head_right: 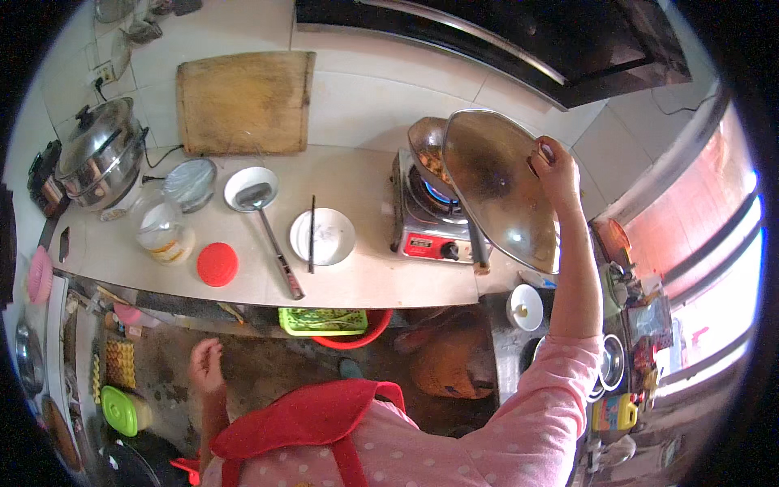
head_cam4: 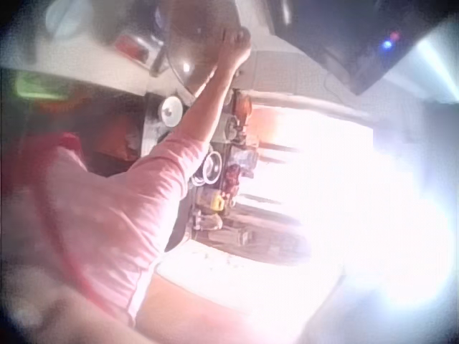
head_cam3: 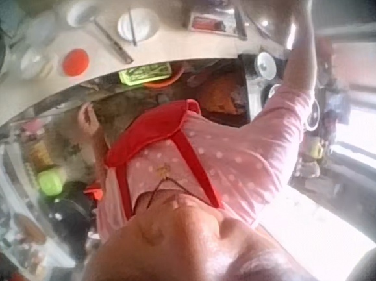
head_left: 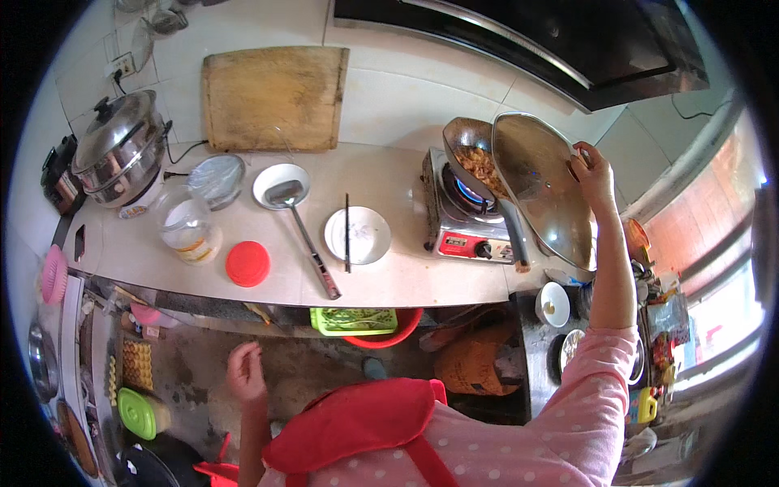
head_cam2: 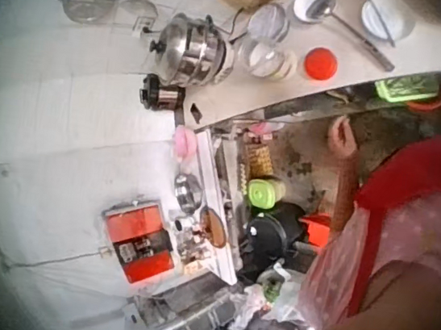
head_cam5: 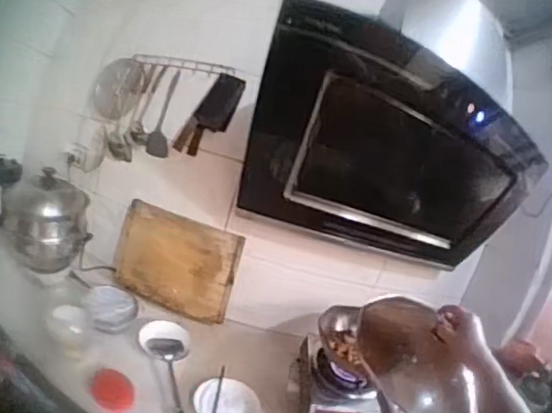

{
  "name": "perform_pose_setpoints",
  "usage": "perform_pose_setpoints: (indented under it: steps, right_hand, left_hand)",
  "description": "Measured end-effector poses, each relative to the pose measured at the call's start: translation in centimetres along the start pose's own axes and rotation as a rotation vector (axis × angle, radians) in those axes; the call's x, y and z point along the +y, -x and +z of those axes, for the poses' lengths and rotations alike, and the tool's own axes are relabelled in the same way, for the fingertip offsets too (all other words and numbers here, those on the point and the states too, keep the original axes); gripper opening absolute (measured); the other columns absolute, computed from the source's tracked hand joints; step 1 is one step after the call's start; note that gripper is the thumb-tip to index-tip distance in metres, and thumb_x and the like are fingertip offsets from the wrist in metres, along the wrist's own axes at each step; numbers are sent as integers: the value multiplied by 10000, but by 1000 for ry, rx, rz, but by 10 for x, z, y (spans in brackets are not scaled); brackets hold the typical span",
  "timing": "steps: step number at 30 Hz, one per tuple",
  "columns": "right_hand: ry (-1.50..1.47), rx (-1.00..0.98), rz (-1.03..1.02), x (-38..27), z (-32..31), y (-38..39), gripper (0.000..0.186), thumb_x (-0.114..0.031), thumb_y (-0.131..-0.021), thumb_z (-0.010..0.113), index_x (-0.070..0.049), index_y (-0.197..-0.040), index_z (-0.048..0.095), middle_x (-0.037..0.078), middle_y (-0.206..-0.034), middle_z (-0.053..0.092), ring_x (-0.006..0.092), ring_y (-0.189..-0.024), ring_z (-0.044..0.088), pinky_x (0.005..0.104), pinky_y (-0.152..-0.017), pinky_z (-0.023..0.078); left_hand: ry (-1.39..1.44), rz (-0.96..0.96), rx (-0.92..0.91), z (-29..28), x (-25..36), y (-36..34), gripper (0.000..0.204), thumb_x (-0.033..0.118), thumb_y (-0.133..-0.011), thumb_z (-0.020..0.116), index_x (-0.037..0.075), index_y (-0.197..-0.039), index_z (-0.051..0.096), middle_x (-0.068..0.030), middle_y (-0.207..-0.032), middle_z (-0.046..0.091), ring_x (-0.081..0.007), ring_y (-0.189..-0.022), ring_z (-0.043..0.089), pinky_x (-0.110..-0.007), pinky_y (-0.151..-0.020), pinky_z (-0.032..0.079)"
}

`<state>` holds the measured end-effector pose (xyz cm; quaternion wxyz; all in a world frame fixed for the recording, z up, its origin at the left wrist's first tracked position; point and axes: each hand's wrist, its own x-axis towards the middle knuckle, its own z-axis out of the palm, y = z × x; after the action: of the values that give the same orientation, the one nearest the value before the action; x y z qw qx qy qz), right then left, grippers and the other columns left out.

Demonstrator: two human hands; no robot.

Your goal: The person stir-fries pieces of meat in a wok on a portable gas stove. They add liquid seasoning from a bottle, pour a liquid mixture from a bowl, and add a powdered ingredient from a packet. The person stirs the contents with a spatula and covers the wok with a lid.

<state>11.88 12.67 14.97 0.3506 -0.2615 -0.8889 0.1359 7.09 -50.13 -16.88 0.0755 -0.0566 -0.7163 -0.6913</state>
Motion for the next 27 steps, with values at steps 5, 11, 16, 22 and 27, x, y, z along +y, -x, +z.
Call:
perform_pose_setpoints:
  steps: [5, 11, 16, 22, 27]
  right_hand:
    - [-41, 61, -103, 116, 83, -72, 275, -176, -826, 645, -65, -1077, 659, 29, -749, 626, 89, -727, 580, 256, -703, 486]
    - [144, -184, -102, 119, 165, -125, 399, -298, -781, 674, -177, -1159, 638, 125, -1061, 643, 299, -1001, 626, 391, -860, 502]
    - [223, -186, -101, 96, 206, -142, 389, -308, -781, 672, -232, -1159, 619, 112, -1098, 619, 310, -1017, 610, 417, -837, 504]
    - [17, -171, 60, 133, 219, -172, 372, -269, -749, 659, -167, -1107, 667, 105, -955, 710, 290, -893, 678, 387, -778, 521]
    - [-359, -93, 61, 154, 170, -219, 225, -215, -820, 624, -34, -933, 695, -2, -651, 574, 97, -571, 516, 260, -506, 402]
  left_hand:
    - [-309, 231, -264, 113, 51, -2, 108, -7, -886, 581, 18, -980, 629, -110, -1021, 632, -194, -932, 608, -308, -815, 489]
    - [-382, 96, -197, 138, 46, 16, 168, -44, -851, 586, 25, -997, 631, -121, -1002, 653, -219, -886, 623, -302, -774, 496]
    - [-450, 72, -135, 140, 51, 15, 176, -59, -847, 583, 18, -999, 627, -127, -1008, 647, -218, -879, 623, -295, -758, 498]
    - [-446, 77, -103, 148, 48, 7, 172, -70, -848, 574, 11, -992, 622, -126, -995, 649, -224, -885, 630, -303, -773, 501]
    - [-428, 71, -99, 135, 38, -1, 162, -68, -860, 556, 11, -987, 618, -119, -1002, 640, -206, -894, 621, -293, -768, 497]
